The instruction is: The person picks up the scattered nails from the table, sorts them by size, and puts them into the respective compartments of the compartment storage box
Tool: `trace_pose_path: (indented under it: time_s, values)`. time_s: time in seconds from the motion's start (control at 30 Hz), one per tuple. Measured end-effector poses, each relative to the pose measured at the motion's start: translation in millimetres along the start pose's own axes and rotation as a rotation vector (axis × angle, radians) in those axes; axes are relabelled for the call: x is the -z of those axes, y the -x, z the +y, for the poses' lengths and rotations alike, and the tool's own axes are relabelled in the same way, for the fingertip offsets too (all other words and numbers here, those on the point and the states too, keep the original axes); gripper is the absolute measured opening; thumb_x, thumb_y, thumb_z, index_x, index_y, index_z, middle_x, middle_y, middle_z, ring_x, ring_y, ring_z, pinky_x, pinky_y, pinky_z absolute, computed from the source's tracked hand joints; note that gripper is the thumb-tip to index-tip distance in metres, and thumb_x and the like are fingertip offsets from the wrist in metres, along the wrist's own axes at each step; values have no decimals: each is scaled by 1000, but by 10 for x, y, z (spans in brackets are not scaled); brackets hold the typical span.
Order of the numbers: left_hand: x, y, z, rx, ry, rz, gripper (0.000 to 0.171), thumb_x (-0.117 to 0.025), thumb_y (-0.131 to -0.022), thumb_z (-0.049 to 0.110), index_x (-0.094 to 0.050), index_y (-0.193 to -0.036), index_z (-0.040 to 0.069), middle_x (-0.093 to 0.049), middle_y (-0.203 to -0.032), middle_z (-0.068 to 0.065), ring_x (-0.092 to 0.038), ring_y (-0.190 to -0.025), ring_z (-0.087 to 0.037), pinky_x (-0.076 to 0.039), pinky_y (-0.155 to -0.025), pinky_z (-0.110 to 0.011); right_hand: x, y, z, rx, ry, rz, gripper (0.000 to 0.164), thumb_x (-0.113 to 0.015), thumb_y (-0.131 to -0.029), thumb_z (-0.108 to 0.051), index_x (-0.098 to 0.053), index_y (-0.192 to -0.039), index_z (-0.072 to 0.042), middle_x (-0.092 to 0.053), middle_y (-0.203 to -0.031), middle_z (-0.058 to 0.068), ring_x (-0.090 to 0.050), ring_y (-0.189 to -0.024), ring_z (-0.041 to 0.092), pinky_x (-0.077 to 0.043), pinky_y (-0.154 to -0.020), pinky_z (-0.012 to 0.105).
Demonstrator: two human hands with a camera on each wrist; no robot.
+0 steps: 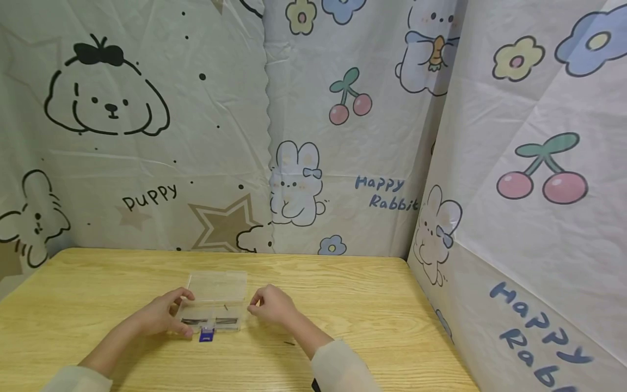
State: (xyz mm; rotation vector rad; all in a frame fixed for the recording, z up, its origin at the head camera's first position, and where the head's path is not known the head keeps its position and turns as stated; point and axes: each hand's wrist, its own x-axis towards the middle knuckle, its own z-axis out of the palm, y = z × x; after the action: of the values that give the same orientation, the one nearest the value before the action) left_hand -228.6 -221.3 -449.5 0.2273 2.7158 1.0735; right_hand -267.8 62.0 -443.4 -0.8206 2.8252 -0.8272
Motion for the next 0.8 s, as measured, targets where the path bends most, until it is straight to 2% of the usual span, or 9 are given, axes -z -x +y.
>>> trace_pose_path:
  time_s: [0.27,0.8]
  values:
    - [-5,2,-7,7,14,-6,80,-87,-56,37,-47,-120,11,-48,-122,-23,-44,-111,-39,-44,-83,-52,96,180,170,-2,11,-5,11,-66,-86,-23,-69,-83,-13,-51,-73,-7,-42,-66,4,-38,-59,19]
    - [-5,-12,-8,36,16,1,79,-87,-56,36,-47,-120,11,-49,-120,-21,-42,-109,-37,-43,-84,-52,190,564,422,12,75,-69,8,-67,-83,-23,-68,-81,-14,-49,-72,-9,-42,-62,1,-39,-57,18]
